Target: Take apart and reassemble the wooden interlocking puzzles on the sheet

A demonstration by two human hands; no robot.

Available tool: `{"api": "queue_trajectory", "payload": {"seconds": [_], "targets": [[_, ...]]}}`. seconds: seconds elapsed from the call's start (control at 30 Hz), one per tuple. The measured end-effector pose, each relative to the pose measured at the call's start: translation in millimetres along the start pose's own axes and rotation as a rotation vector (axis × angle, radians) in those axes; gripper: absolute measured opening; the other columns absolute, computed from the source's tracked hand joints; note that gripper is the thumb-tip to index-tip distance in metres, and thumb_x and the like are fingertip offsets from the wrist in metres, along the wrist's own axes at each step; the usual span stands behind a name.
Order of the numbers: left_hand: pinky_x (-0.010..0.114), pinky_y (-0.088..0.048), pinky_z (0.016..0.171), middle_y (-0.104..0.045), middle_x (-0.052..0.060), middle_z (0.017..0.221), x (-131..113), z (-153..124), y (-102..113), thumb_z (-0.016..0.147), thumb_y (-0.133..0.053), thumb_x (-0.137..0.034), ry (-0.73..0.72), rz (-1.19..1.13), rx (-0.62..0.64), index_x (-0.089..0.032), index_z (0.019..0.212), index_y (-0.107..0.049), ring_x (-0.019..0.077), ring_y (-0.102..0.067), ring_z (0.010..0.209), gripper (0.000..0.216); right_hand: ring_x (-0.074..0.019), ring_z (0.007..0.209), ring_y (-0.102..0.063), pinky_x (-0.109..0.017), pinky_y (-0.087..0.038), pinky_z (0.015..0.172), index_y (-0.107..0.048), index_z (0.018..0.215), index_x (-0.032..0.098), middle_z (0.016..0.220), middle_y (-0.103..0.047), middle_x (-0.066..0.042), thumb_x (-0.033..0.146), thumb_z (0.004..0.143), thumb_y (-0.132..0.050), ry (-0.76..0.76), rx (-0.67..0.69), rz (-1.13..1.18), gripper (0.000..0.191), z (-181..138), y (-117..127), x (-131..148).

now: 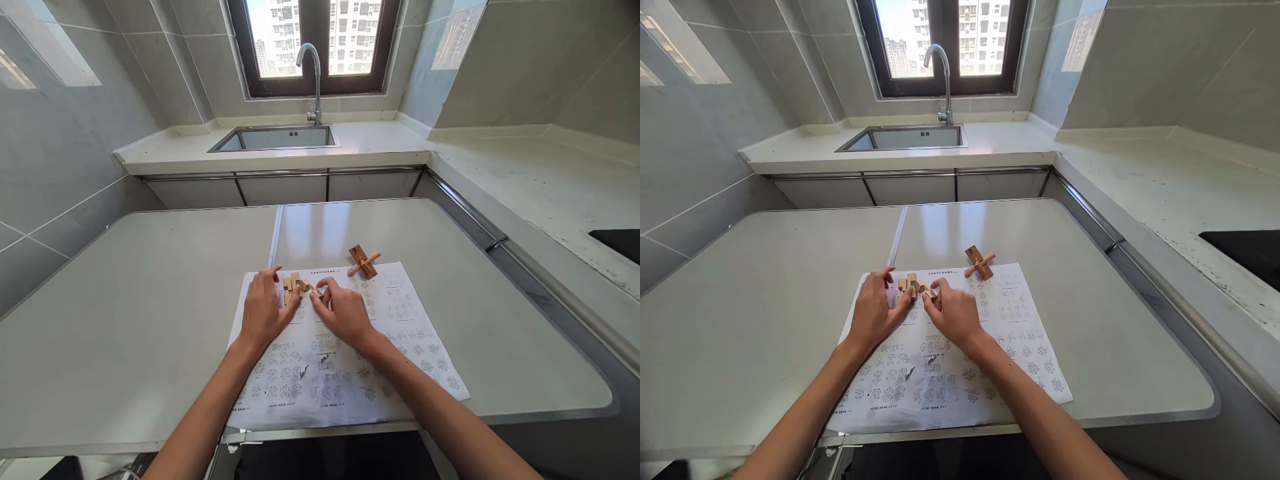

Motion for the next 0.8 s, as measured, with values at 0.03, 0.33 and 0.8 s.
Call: {"api": "queue_trajectory", "payload": {"seconds": [0.03,0.33,0.8], "targets": [[0.046,-0.052,0.094,-0.067,0.016,0.122,-1.4,0.7,0.2,0.096,-0.064,-0.048,-0.034,-0.022,-0.012,-0.019,0.138,-0.05,0.0325,-0.065,0.11,0.053,-0.0208,0.064,-0.067,-0.03,-0.033,0.063,-0.061,0.11,0.024,0.07,-0.074,0.001,0.04,0.102,-0.059,-0.001,0.003,-0.001,0.018,-0.2,0.1,0.3],[0.049,-0.049,0.108,-0.063,0.014,0.137,-6.2,-3.4,-17.3,0.102,-0.059,-0.046,-0.105,-0.233,0.278,-0.022,0.144,-0.047,0.0308,-0.061,0.125,0.049,-0.0197,0.063,-0.067,-0.03,-0.034,0.062,-0.063,0.113,0.023,0.074,-0.074,0.001,0.041,0.103,-0.059,0.011,0.025,0.005,0.021,-1.3,-0.4,0.5],[0.053,-0.048,0.11,-0.06,0.013,0.134,-4.3,-4.1,-21.7,0.102,-0.058,-0.049,-0.092,-0.142,0.274,-0.023,0.14,-0.051,0.0327,-0.056,0.125,0.046,-0.0165,0.061,-0.064,-0.028,-0.035,0.062,-0.065,0.107,0.023,0.071,-0.072,0.003,0.04,0.103,-0.057,0.002,-0.009,0.009,0.019,-2.1,2.4,0.8]]}}
Point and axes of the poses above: each hand's wrist, its own z-axis towards the middle knuckle, its own y-axis out of the back of the hand, x = y × z, the point moved 7 cm from there along z, towards the middle knuckle
